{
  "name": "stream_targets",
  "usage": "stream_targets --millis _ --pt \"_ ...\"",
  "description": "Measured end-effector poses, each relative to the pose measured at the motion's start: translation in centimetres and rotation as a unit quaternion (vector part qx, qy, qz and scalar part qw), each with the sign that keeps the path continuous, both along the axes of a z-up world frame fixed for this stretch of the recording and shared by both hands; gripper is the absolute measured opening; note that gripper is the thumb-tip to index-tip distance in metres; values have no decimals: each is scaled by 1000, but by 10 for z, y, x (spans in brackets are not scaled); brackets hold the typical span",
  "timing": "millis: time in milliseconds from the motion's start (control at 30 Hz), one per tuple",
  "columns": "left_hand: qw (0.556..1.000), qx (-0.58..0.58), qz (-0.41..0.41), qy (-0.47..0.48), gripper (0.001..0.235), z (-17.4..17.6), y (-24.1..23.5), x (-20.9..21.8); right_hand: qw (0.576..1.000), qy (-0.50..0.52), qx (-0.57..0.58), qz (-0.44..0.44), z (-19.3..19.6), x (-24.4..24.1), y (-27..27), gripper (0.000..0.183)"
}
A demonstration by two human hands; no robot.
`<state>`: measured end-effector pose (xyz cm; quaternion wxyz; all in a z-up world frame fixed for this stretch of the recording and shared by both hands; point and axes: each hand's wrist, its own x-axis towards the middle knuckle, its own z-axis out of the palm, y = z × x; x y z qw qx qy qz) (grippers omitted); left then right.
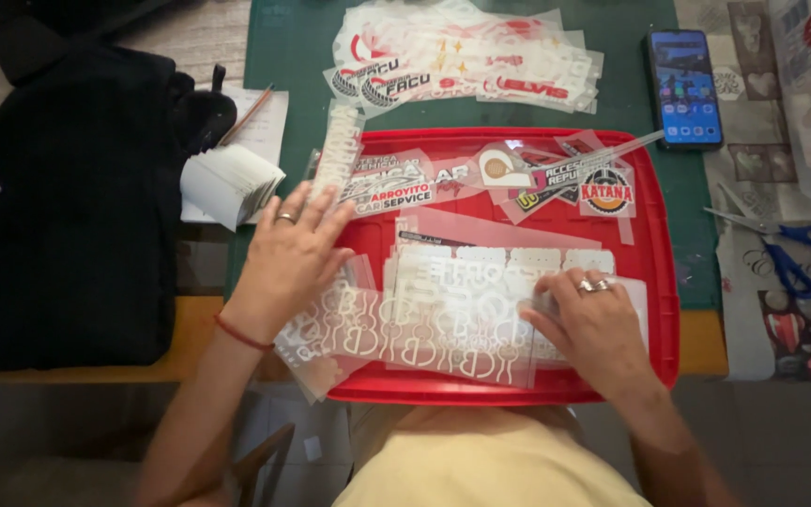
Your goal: A person is sorting and organizing various stickers and decals into a red plastic tray on a desk with a cutting mat.
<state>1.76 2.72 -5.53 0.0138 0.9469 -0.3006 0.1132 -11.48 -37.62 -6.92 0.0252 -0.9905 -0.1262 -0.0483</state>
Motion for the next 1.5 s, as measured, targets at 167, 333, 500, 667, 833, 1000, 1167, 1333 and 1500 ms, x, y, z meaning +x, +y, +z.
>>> stream_targets --millis 167,333,500,667,833,1000,1167,1333,1500 --pt "997 37 64 -6 63 -9 5 1 1000 -4 22 -12 -11 0 2 24" --pt "995 32 84 -39 60 -7 1 -1 1000 -8 14 0 -12 -1 2 19" --pt "994 19 100 -39 68 -17 -1 0 999 -7 32 -2 4 0 11 29" --pt "993 24 90 -78 69 -8 -4 -4 1000 -3 30 8 -4 2 11 25" --pt "994 10 72 -86 70 3 -11 -15 998 16 59 13 3 7 9 23" --pt "995 -21 36 -87 65 9 -20 -28 991 -79 87 60 0 15 -14 18" --pt "996 -37 5 -86 64 15 -27 -32 981 -99 164 25 8 27 -42 12" --pt "996 -54 -15 -69 59 20 -29 -39 986 -81 147 19 12 52 -60 20" --pt "996 -51 -18 -73 58 19 -29 -41 964 8 255 80 22 72 -73 35"
